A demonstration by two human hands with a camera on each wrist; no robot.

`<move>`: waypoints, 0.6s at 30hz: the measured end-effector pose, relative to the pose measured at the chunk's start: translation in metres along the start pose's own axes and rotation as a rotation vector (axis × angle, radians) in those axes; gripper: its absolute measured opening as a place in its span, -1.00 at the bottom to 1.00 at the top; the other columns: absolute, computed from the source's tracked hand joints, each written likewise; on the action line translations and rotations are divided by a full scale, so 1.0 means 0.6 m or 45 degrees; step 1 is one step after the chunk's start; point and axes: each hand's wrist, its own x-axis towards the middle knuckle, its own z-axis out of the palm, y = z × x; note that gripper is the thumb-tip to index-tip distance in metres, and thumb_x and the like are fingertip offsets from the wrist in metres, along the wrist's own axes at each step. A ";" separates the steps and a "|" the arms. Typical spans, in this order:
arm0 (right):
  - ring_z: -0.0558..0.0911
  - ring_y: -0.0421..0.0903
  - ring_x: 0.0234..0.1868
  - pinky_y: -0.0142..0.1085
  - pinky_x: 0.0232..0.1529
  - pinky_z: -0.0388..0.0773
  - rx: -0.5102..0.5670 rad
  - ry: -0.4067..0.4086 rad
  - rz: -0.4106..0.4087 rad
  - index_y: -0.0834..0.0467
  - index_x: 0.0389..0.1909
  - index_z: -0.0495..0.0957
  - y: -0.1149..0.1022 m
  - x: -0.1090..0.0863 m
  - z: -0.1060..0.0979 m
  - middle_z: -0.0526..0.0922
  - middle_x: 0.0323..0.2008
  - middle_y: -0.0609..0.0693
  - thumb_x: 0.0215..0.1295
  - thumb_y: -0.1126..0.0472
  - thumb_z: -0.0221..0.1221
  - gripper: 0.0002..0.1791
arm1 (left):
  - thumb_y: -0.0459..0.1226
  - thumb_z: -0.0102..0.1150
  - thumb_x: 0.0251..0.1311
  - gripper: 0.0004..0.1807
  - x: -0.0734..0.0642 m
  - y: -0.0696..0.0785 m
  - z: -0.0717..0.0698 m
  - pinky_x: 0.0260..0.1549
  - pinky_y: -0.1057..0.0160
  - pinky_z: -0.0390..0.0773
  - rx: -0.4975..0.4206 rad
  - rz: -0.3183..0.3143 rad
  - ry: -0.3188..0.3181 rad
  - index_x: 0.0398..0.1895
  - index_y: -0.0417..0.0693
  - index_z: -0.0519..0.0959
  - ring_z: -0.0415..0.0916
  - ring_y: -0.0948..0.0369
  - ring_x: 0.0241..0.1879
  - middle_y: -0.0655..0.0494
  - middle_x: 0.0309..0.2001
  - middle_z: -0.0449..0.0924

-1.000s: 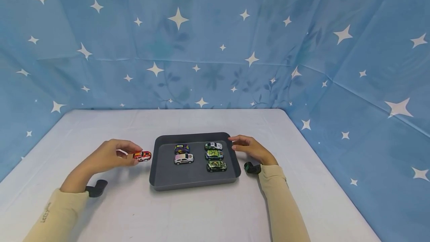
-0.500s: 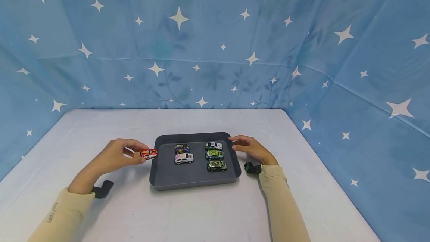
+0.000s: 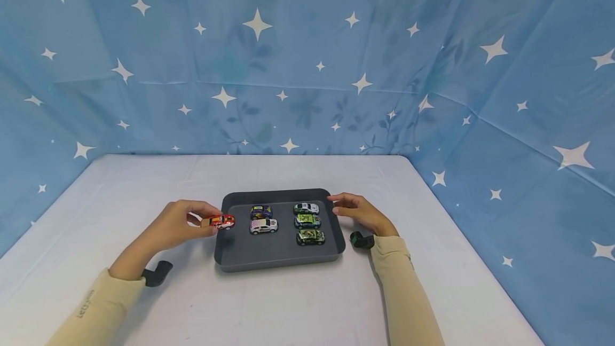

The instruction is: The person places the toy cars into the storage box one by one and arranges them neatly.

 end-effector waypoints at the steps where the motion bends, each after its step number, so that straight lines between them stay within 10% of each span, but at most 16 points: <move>1: 0.31 0.41 0.56 0.38 0.56 0.10 0.002 0.000 0.000 0.38 0.46 0.47 0.000 0.000 0.000 0.39 0.51 0.40 0.60 0.25 0.23 -0.47 | -0.36 0.60 0.15 -0.71 0.001 0.000 0.002 -0.14 0.19 0.70 0.006 0.002 0.004 -0.03 -0.09 0.84 0.64 0.18 -0.19 0.18 -0.19 0.77; 18: 0.29 0.42 0.57 0.38 0.56 0.09 0.005 0.003 0.012 0.38 0.47 0.46 -0.004 -0.002 0.000 0.37 0.52 0.41 0.60 0.23 0.23 -0.46 | -0.36 0.63 0.13 -0.72 0.009 0.020 0.038 -0.14 0.15 0.67 0.083 0.051 -0.039 -0.07 -0.04 0.85 0.65 0.22 -0.16 0.25 -0.19 0.79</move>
